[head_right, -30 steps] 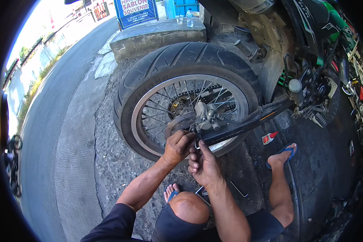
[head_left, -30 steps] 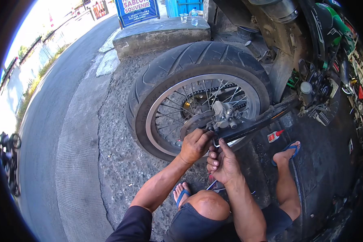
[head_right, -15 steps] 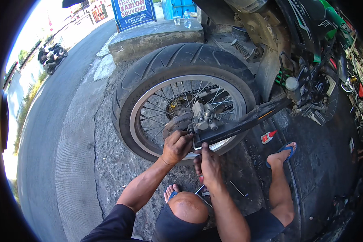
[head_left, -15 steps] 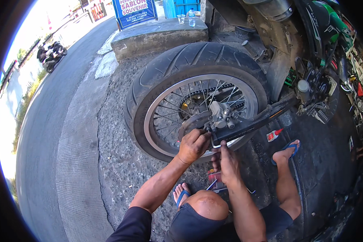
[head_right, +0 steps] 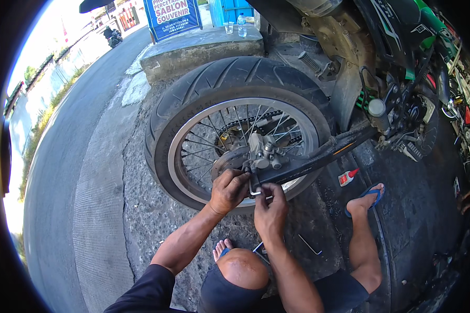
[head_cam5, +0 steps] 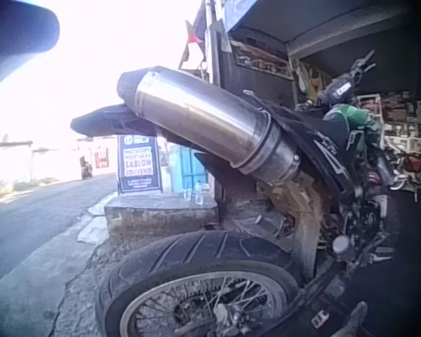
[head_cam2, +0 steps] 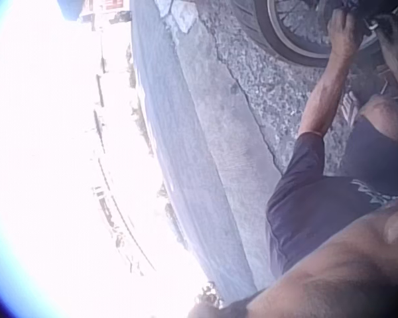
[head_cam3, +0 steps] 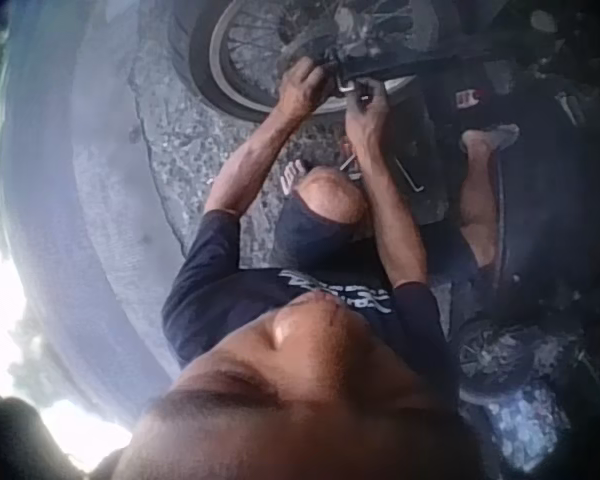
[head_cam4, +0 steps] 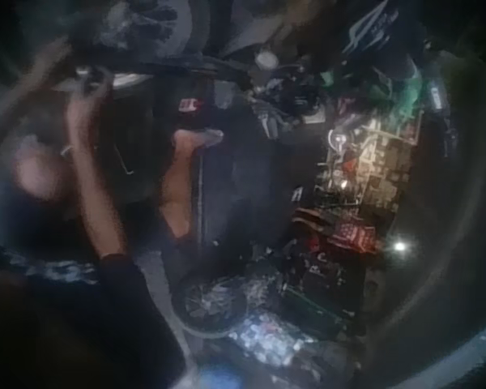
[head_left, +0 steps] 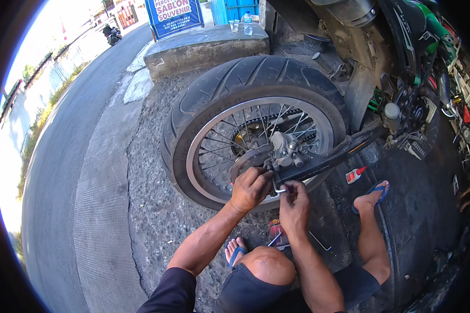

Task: The person uses tools to remove a brake caliper from a motorcycle, applies a substance from a red tube, and replaces the brake pads.

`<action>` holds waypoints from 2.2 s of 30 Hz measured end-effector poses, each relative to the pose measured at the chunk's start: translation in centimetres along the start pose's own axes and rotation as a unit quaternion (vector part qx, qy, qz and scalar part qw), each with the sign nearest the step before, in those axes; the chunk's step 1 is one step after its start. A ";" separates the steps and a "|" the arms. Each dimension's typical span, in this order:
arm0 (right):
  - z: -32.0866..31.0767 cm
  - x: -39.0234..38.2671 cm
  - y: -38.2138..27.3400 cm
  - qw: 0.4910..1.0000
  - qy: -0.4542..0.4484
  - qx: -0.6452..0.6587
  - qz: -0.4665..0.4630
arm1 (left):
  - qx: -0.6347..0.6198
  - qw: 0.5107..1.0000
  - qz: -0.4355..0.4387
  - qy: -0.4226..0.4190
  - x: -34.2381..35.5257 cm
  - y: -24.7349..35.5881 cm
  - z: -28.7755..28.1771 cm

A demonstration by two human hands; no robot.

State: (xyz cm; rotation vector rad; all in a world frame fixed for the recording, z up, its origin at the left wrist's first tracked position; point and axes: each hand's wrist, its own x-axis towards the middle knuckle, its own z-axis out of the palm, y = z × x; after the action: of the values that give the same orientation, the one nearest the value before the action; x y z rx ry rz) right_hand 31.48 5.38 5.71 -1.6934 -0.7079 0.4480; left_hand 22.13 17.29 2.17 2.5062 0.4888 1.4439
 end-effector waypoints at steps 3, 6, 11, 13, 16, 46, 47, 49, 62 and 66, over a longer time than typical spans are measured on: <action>-1.5 0.5 -0.4 0.937 -0.164 0.200 0.235 | 0.003 1.000 -0.023 -0.002 -0.5 -0.1 0.2; -0.7 0.1 -0.8 0.962 -0.187 0.139 0.140 | 0.001 0.999 -0.047 0.000 -0.7 0.0 0.2; 0.0 0.2 1.0 0.996 -0.085 -0.017 -0.009 | 0.013 0.998 -0.055 -0.001 0.6 0.7 0.2; -0.4 0.3 0.9 0.988 -0.116 0.069 0.076 | 0.017 0.998 -0.062 -0.013 0.7 0.8 0.4; -0.6 0.6 -0.9 0.965 -0.189 0.113 0.145 | 0.023 0.996 -0.083 -0.033 0.0 0.5 -0.1; -5.2 6.4 -1.4 0.923 -0.073 0.276 0.257 | 0.029 0.987 -0.154 0.015 0.2 1.3 1.2; -5.3 6.6 -1.7 0.923 -0.070 0.280 0.256 | 0.035 0.990 -0.137 0.030 0.5 1.5 1.0; -5.0 6.3 -2.3 0.909 -0.076 0.306 0.272 | 0.045 0.992 -0.101 0.059 1.1 2.0 0.4; -6.6 6.7 -1.3 0.828 -0.173 0.365 0.388 | 0.136 0.961 0.122 -0.209 10.3 4.5 1.3; -7.4 6.5 -0.7 0.807 -0.241 0.371 0.390 | 0.133 0.967 0.147 -0.160 10.3 4.5 2.2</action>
State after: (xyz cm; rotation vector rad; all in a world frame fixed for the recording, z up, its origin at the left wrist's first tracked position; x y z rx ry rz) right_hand 40.85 4.42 8.66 -1.0257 -0.0737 1.5610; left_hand 29.63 17.09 10.82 3.0617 0.2715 1.0782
